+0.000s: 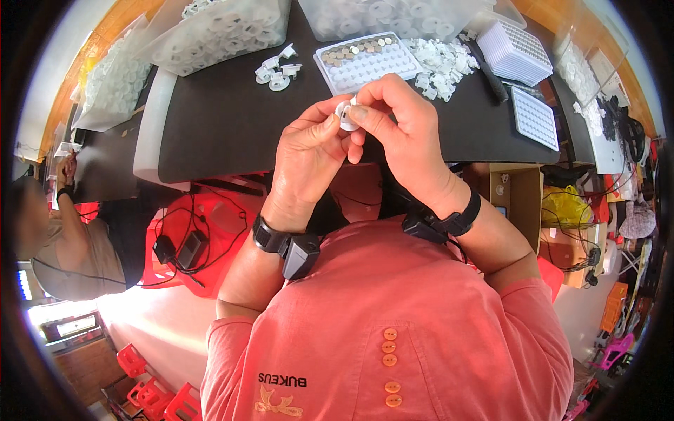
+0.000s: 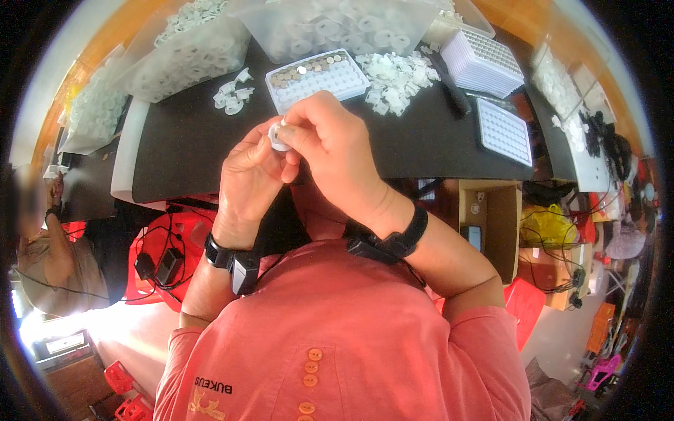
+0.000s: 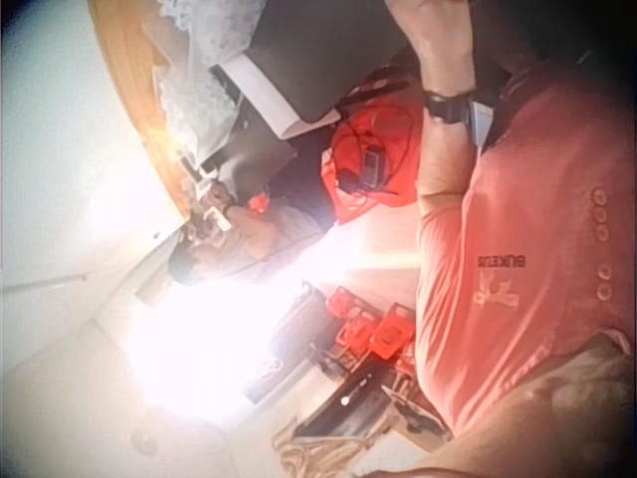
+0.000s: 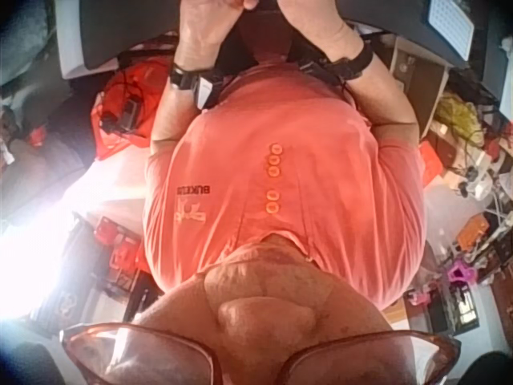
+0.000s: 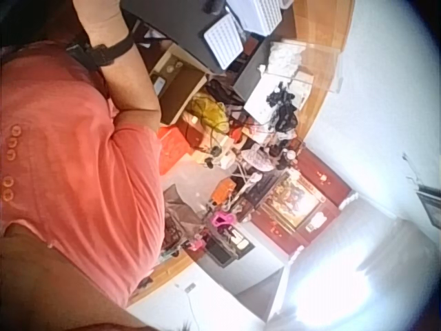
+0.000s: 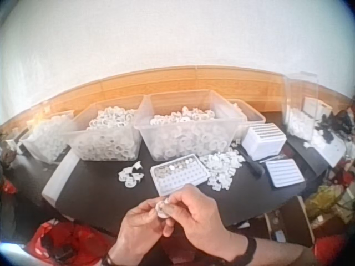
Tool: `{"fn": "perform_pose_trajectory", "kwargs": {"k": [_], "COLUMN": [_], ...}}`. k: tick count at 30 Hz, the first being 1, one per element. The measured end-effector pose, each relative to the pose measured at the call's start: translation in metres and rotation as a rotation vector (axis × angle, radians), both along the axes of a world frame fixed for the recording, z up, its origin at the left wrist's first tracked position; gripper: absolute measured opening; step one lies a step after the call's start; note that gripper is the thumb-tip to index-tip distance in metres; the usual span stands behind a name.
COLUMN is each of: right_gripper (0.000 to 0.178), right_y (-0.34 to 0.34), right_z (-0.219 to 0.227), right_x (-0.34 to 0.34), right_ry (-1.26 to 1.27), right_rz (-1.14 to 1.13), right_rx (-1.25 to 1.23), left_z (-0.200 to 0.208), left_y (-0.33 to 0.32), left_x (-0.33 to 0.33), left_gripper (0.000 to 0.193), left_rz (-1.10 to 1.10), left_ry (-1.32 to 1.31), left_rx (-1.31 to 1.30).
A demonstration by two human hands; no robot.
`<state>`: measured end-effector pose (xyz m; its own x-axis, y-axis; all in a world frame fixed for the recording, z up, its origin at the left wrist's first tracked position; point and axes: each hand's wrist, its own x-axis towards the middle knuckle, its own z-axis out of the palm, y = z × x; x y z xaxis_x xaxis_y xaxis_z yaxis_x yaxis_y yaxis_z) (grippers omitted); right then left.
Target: Assembling small plastic components by inserting metal or plastic inserts into white circular plastic housings at a manufacturing workstation.
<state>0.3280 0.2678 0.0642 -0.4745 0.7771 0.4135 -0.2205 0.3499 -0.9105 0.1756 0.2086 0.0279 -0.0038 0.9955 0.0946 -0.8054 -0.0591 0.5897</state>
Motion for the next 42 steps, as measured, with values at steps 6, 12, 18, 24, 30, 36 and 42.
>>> {"fn": "perform_pose_trajectory", "kwargs": {"k": [6,12,18,24,30,36,42], "right_gripper": [0.012,0.011,0.014,0.015,0.016,0.019,0.015], "right_y": [0.003,0.006,0.028,0.027,0.054,0.177,0.111], "right_z": [-0.005,0.001,0.022,0.029,0.059,0.131,0.107], "right_x": [0.000,0.004,0.013,0.008,0.012,0.012,0.007], "right_ry": [-0.061,-0.096,-0.152,-0.240,-0.209,-0.246,-0.191], "right_rz": [-0.122,-0.036,0.296,0.238,0.154,-0.417,-0.361], "right_rx": [0.242,0.124,-0.203,-0.079,0.099,0.485,0.658], "left_z": [0.002,-0.001,0.002,0.002,0.044,0.039,0.021], "left_y": [-0.001,0.000,-0.003,-0.002,-0.011,0.018,0.022], "left_x": [0.001,0.001,0.003,0.001,0.001,-0.058,-0.069], "left_gripper": [0.032,0.032,0.028,0.028,0.039,0.038,0.035], "left_rz": [0.003,-0.003,-0.008,0.028,0.143,0.747,0.883], "left_ry": [0.016,0.023,0.053,0.078,0.272,1.146,1.842], "left_rx": [-0.004,0.021,0.057,0.027,-0.063,-0.217,-0.117]}}
